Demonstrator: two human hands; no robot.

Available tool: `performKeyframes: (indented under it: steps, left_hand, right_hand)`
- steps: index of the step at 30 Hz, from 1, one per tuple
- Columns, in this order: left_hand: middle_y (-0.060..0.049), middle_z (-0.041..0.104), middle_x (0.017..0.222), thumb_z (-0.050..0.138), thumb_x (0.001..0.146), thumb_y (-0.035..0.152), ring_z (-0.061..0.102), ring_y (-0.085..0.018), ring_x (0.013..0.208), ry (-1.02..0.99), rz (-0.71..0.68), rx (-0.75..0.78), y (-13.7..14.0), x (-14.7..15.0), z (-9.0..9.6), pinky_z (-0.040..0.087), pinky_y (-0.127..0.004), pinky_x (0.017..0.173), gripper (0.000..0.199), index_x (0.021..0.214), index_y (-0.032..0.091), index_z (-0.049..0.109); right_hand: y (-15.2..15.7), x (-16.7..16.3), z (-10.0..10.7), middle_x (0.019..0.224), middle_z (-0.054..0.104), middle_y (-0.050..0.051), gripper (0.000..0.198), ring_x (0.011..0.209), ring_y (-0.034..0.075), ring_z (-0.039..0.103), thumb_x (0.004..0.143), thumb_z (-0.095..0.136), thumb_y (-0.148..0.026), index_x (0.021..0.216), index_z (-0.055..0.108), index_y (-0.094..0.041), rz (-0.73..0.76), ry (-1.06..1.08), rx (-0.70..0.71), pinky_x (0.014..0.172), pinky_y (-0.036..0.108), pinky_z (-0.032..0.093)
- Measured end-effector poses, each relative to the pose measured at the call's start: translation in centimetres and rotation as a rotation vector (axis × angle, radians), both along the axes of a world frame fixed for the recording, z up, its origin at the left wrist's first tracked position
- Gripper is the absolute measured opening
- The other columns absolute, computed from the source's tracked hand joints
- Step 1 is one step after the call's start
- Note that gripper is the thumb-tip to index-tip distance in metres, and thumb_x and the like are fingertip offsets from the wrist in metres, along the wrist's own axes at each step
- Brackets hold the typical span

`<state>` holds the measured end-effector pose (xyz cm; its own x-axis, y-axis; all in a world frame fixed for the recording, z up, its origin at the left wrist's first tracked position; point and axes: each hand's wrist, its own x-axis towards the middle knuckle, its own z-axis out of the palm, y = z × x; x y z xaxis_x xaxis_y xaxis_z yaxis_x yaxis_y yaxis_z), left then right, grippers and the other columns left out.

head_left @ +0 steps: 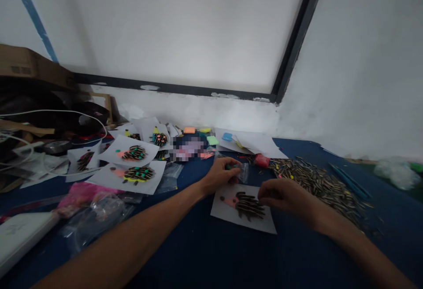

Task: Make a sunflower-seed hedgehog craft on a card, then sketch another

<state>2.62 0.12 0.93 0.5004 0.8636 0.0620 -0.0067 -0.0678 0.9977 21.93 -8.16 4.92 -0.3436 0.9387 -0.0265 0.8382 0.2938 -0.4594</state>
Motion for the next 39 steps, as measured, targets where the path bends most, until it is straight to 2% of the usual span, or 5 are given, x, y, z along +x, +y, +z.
performKeyframes:
  steps: [21, 26, 32, 36, 39]
  left_hand:
    - [0.002, 0.059, 0.054, 0.059, 0.081, 0.013, 0.056, -0.007, 0.047, 0.014, -0.004, 0.012, 0.0, -0.1, 0.0, 0.046, -0.016, 0.048, 0.022, 0.103, 0.009, 0.062]
    - [0.001, 0.06, 0.057, 0.062, 0.081, 0.015, 0.057, -0.007, 0.047, -0.046, -0.009, -0.002, 0.2, -0.1, -0.2, 0.045, -0.016, 0.047, 0.021, 0.101, 0.008, 0.062]
    - [0.0, 0.06, 0.055, 0.063, 0.08, 0.018, 0.058, -0.009, 0.048, -0.064, -0.029, 0.0, 0.0, -0.1, -0.1, 0.048, -0.019, 0.048, 0.023, 0.1, 0.007, 0.064]
    - [0.0, 0.061, 0.055, 0.065, 0.079, 0.021, 0.059, -0.01, 0.049, -0.119, -0.08, 0.013, -0.1, -0.2, 0.1, 0.048, -0.02, 0.049, 0.027, 0.101, 0.007, 0.064]
    - [-0.001, 0.062, 0.056, 0.067, 0.078, 0.024, 0.059, -0.01, 0.05, -0.153, -0.103, 0.031, -0.2, -0.1, 0.4, 0.048, -0.02, 0.049, 0.028, 0.1, 0.007, 0.064]
  right_hand:
    - [-0.2, -0.4, 0.1, 0.061, 0.063, 0.001, 0.015, 0.053, 0.012, 0.053, 0.078, 0.055, -0.023, 0.076, 0.07, -0.022, -0.028, -0.045, 0.051, 0.05, 0.024, 0.034]
    - [-0.1, -0.6, 0.3, 0.057, 0.06, 0.0, 0.02, 0.051, 0.012, 0.05, 0.081, 0.052, -0.03, 0.068, 0.064, -0.019, -0.114, 0.038, 0.168, 0.049, 0.025, 0.033]
    - [0.7, -0.7, -0.9, 0.072, 0.07, 0.005, 0.026, 0.062, 0.018, 0.059, 0.079, 0.052, -0.036, 0.081, 0.071, -0.019, -0.238, 0.241, 0.315, 0.056, 0.029, 0.043]
    - [0.8, -1.0, -1.5, 0.074, 0.071, 0.005, 0.026, 0.066, 0.019, 0.062, 0.076, 0.056, -0.037, 0.084, 0.073, -0.019, -0.261, 0.355, 0.324, 0.058, 0.029, 0.046]
    - [0.9, -1.2, -1.7, 0.068, 0.069, 0.003, 0.026, 0.058, 0.016, 0.059, 0.076, 0.056, -0.036, 0.085, 0.073, -0.019, -0.253, 0.432, 0.297, 0.052, 0.027, 0.045]
